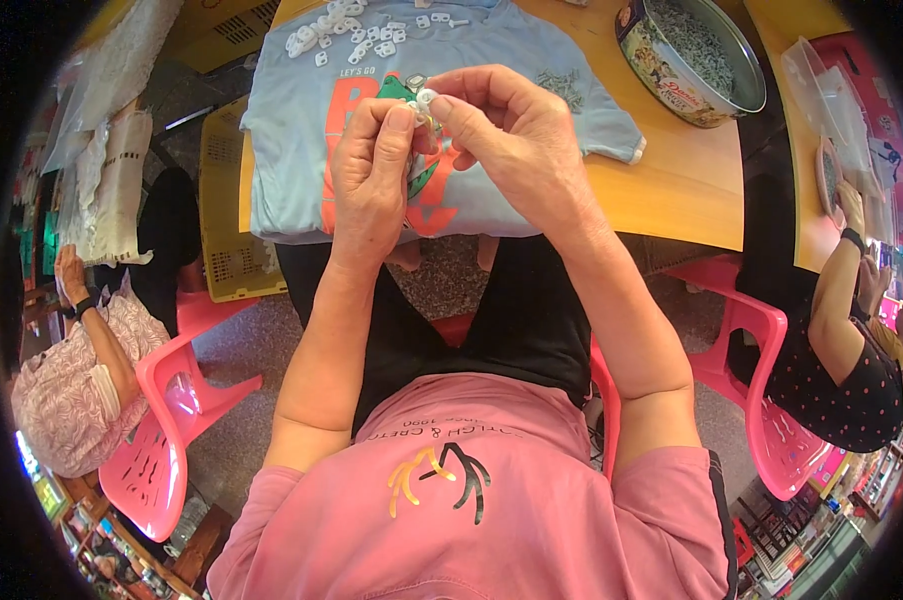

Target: Attaching plastic clips to small embroidered character patches at a workstation.

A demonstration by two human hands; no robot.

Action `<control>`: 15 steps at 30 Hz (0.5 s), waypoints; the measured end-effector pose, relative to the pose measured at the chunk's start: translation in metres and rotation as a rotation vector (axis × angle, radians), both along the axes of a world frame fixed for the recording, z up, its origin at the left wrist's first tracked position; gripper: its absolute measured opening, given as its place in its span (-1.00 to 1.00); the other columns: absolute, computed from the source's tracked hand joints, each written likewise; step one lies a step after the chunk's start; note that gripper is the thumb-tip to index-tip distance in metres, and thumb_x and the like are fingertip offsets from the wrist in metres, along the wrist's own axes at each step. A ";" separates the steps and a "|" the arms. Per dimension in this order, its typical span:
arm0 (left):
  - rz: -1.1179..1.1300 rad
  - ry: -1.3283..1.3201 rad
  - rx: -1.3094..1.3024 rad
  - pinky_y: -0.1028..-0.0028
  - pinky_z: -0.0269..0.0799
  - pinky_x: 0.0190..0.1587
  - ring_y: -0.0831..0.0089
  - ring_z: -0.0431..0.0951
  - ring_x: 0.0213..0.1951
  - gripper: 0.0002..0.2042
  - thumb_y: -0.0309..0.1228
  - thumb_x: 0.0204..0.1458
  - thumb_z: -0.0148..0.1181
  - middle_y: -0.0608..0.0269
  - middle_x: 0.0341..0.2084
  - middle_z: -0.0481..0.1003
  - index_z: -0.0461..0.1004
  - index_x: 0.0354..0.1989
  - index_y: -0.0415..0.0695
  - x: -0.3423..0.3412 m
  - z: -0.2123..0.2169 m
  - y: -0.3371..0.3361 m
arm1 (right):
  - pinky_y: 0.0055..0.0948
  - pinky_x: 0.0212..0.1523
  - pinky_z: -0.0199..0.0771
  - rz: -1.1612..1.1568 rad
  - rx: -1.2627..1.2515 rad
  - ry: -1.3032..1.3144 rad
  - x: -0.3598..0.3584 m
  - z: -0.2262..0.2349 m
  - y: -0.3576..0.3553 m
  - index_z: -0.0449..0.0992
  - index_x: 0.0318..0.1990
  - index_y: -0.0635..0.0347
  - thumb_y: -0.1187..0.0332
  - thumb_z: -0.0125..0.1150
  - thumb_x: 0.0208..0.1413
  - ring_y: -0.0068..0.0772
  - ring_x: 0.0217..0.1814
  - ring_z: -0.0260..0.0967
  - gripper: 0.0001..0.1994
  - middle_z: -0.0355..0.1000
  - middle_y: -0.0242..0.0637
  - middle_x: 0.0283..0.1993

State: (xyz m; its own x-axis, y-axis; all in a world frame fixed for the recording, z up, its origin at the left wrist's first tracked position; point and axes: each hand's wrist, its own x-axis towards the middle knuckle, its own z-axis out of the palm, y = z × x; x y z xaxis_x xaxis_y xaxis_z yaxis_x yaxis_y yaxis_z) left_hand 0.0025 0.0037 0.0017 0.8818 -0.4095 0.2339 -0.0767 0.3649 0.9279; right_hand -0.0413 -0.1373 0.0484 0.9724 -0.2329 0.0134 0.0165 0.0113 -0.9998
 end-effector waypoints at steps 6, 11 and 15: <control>-0.006 0.017 -0.016 0.65 0.33 -0.34 0.71 0.35 -0.39 -0.83 -0.35 0.31 -0.02 0.40 -0.46 0.41 0.39 -0.23 -0.20 0.001 -0.005 0.000 | -0.61 -0.37 0.48 -0.026 0.034 -0.040 0.001 -0.004 0.009 0.54 -0.09 0.35 0.37 0.23 0.19 -0.68 -0.40 0.37 -0.77 0.49 -0.38 -0.35; 0.007 -0.017 -0.018 0.62 0.34 -0.33 0.67 0.34 -0.41 -0.84 -0.36 0.32 -0.05 0.40 -0.49 0.38 0.36 -0.26 -0.19 0.003 -0.009 0.002 | -0.61 -0.37 0.48 -0.100 0.049 -0.085 0.002 -0.010 0.024 0.53 -0.13 0.37 0.40 0.23 0.20 -0.67 -0.40 0.38 -0.80 0.49 -0.36 -0.36; 0.015 -0.016 -0.088 0.61 0.35 -0.32 0.66 0.35 -0.42 -0.84 -0.37 0.33 -0.07 0.39 -0.49 0.37 0.32 -0.26 -0.18 0.000 -0.006 0.000 | -0.63 -0.37 0.45 -0.172 0.033 -0.177 0.003 -0.014 0.039 0.50 -0.16 0.37 0.42 0.20 0.22 -0.67 -0.38 0.37 -0.84 0.50 -0.36 -0.36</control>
State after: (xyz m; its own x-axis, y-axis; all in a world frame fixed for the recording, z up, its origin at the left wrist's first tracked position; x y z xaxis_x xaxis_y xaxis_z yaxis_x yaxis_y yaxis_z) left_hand 0.0030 0.0037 -0.0043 0.8836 -0.3736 0.2822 -0.0971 0.4433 0.8911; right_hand -0.0378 -0.0985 0.0345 0.9016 -0.3978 0.1699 0.1961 0.0258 -0.9803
